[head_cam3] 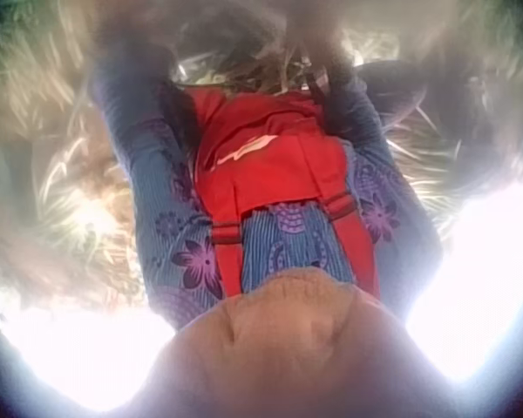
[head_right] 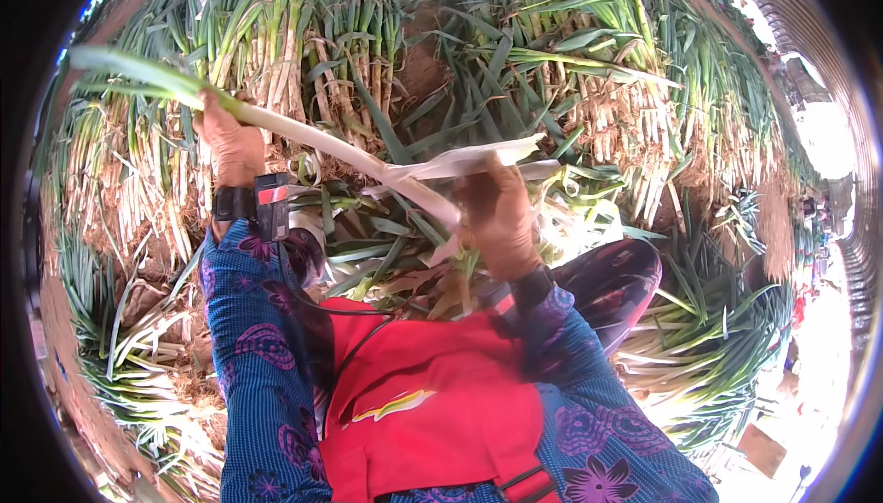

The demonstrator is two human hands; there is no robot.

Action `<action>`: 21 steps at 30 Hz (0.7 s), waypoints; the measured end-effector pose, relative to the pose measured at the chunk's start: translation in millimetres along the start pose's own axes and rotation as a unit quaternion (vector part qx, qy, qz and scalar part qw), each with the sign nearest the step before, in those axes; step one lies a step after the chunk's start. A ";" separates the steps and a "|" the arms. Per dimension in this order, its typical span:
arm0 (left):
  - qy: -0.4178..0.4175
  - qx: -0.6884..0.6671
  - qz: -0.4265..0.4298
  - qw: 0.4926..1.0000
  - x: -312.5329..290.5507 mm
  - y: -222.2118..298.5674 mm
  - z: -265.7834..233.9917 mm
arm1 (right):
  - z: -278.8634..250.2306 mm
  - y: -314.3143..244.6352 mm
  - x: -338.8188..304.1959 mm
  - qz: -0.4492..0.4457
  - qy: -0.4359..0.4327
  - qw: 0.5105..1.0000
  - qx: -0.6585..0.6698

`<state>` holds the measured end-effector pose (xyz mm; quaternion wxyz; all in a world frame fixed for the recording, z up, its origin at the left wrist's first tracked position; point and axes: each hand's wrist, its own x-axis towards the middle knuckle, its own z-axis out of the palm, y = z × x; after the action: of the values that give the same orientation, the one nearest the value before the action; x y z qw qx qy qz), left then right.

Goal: The person peels the outer layers from leeks by hand, one at a time, and places them onto a pile. They then use a knife to trim the roots and green tops from the leeks.

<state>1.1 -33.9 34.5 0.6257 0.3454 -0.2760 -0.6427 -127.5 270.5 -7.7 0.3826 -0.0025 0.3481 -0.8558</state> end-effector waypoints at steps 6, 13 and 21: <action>0.086 0.000 0.047 0.995 28.1 9.9 -21.0 | -68.2 -44.8 13.1 0.001 0.060 0.992 0.114; 0.122 -0.043 0.086 0.988 47.0 32.4 -29.6 | -220.4 -203.7 9.0 -0.166 0.155 0.972 0.064; -0.074 -0.032 0.051 0.995 7.3 6.6 -12.8 | -48.5 -69.0 33.8 -0.016 -0.159 0.677 -0.719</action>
<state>15.5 -40.5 31.2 0.6466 0.2618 -0.3181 -0.6420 -209.5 309.2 -12.0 0.2984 -0.4181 0.7899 -0.3349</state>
